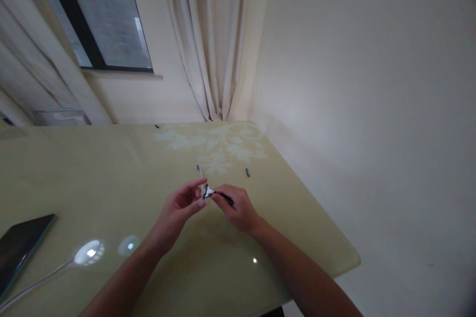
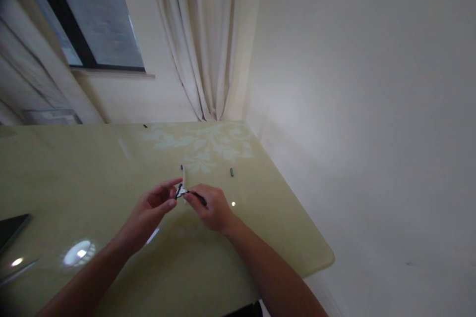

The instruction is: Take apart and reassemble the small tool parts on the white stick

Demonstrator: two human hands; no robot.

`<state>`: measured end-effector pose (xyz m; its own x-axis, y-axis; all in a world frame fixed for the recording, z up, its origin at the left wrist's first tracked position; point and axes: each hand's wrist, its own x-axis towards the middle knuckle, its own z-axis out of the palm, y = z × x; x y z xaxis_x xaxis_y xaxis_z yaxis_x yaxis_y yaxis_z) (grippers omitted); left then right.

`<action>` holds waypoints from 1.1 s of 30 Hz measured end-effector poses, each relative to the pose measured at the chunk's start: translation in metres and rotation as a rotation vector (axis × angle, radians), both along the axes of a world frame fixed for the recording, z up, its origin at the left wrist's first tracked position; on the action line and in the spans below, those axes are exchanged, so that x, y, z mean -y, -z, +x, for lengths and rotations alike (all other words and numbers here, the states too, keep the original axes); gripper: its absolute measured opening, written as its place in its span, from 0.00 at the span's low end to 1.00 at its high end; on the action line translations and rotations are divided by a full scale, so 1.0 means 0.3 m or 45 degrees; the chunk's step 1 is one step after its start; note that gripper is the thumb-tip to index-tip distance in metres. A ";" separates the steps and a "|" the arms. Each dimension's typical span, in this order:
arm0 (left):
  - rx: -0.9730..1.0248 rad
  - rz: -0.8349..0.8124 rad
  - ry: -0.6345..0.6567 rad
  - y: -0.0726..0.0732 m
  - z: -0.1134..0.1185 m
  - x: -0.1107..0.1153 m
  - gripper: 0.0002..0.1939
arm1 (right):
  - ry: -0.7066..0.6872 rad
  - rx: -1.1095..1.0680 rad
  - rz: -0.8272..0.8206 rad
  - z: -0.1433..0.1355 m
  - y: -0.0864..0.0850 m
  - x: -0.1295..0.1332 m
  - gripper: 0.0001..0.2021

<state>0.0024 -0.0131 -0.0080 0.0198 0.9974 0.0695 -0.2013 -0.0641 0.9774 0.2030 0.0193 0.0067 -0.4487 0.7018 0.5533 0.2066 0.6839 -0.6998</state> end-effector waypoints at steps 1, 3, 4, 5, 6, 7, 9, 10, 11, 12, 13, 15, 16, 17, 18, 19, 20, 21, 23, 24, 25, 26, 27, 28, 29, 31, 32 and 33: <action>-0.009 -0.007 0.006 -0.002 -0.002 0.000 0.26 | 0.007 0.016 0.012 0.002 0.000 0.000 0.15; -0.037 -0.024 0.010 -0.006 -0.001 0.000 0.26 | 0.018 0.044 0.038 0.005 0.002 -0.001 0.16; -0.049 -0.027 0.003 -0.008 0.001 0.000 0.25 | 0.019 0.050 0.051 0.006 0.003 -0.002 0.15; -0.058 -0.025 -0.007 -0.009 0.004 0.000 0.24 | 0.017 0.052 0.064 0.007 0.005 -0.003 0.15; -0.065 -0.017 -0.019 -0.011 0.007 0.000 0.24 | 0.014 0.056 0.078 0.008 0.007 -0.004 0.15; -0.071 -0.006 -0.032 -0.012 0.011 0.000 0.23 | 0.012 0.060 0.092 0.008 0.009 -0.005 0.14; -0.088 0.016 -0.049 -0.016 0.017 0.000 0.21 | 0.016 0.082 0.114 0.009 0.015 -0.007 0.15; -0.103 0.024 -0.051 -0.018 0.018 0.000 0.21 | 0.019 0.095 0.121 0.008 0.017 -0.008 0.15; -0.120 0.028 -0.049 -0.020 0.018 0.000 0.20 | 0.019 0.106 0.122 0.007 0.019 -0.008 0.15; -0.135 0.033 -0.048 -0.022 0.016 0.000 0.20 | 0.018 0.108 0.119 0.006 0.020 -0.009 0.15; -0.151 0.037 -0.043 -0.024 0.013 0.000 0.20 | 0.015 0.104 0.112 0.005 0.021 -0.009 0.15; -0.171 0.042 -0.032 -0.027 0.007 0.000 0.21 | 0.006 0.083 0.105 0.003 0.022 -0.008 0.15; -0.174 0.047 -0.027 -0.028 0.005 0.000 0.22 | 0.002 0.073 0.107 0.003 0.021 -0.007 0.15; -0.175 0.052 -0.023 -0.030 0.004 0.001 0.22 | -0.001 0.069 0.115 0.003 0.021 -0.007 0.15; -0.175 0.058 -0.019 -0.031 0.005 0.002 0.21 | 0.000 0.070 0.126 0.004 0.020 -0.006 0.15; -0.174 0.063 -0.016 -0.033 0.007 0.003 0.21 | 0.003 0.080 0.136 0.005 0.019 -0.006 0.14; -0.171 0.070 -0.018 -0.034 0.010 0.004 0.20 | 0.012 0.096 0.142 0.005 0.019 -0.005 0.14; -0.172 0.074 -0.018 -0.036 0.013 0.004 0.20 | 0.024 0.116 0.144 0.004 0.019 -0.003 0.14; -0.190 0.077 -0.024 -0.038 0.015 0.004 0.20 | 0.052 0.162 0.138 -0.001 0.020 -0.001 0.13; -0.208 0.079 -0.032 -0.039 0.014 0.002 0.21 | 0.063 0.181 0.127 -0.003 0.022 -0.002 0.13; -0.233 0.080 -0.048 -0.038 0.011 0.000 0.22 | 0.081 0.188 0.103 -0.004 0.023 -0.006 0.12; -0.268 0.080 -0.073 -0.036 0.006 -0.003 0.23 | 0.112 0.176 0.065 -0.002 0.024 -0.014 0.12; -0.319 0.084 -0.106 -0.032 0.000 -0.007 0.23 | 0.159 0.145 0.010 0.005 0.025 -0.028 0.12; -0.397 0.090 -0.144 -0.026 -0.006 -0.011 0.23 | 0.223 0.092 -0.057 0.018 0.026 -0.049 0.12; -0.511 0.098 -0.183 -0.018 -0.012 -0.015 0.23 | 0.303 0.024 -0.129 0.038 0.027 -0.076 0.13; -0.834 0.133 -0.244 0.003 -0.019 -0.022 0.21 | 0.466 -0.119 -0.244 0.099 0.031 -0.145 0.14; -1.019 0.161 -0.260 0.015 -0.020 -0.025 0.20 | 0.528 -0.166 -0.272 0.136 0.033 -0.182 0.15; -1.197 0.190 -0.264 0.027 -0.017 -0.028 0.20 | 0.603 -0.202 -0.292 0.176 0.037 -0.218 0.16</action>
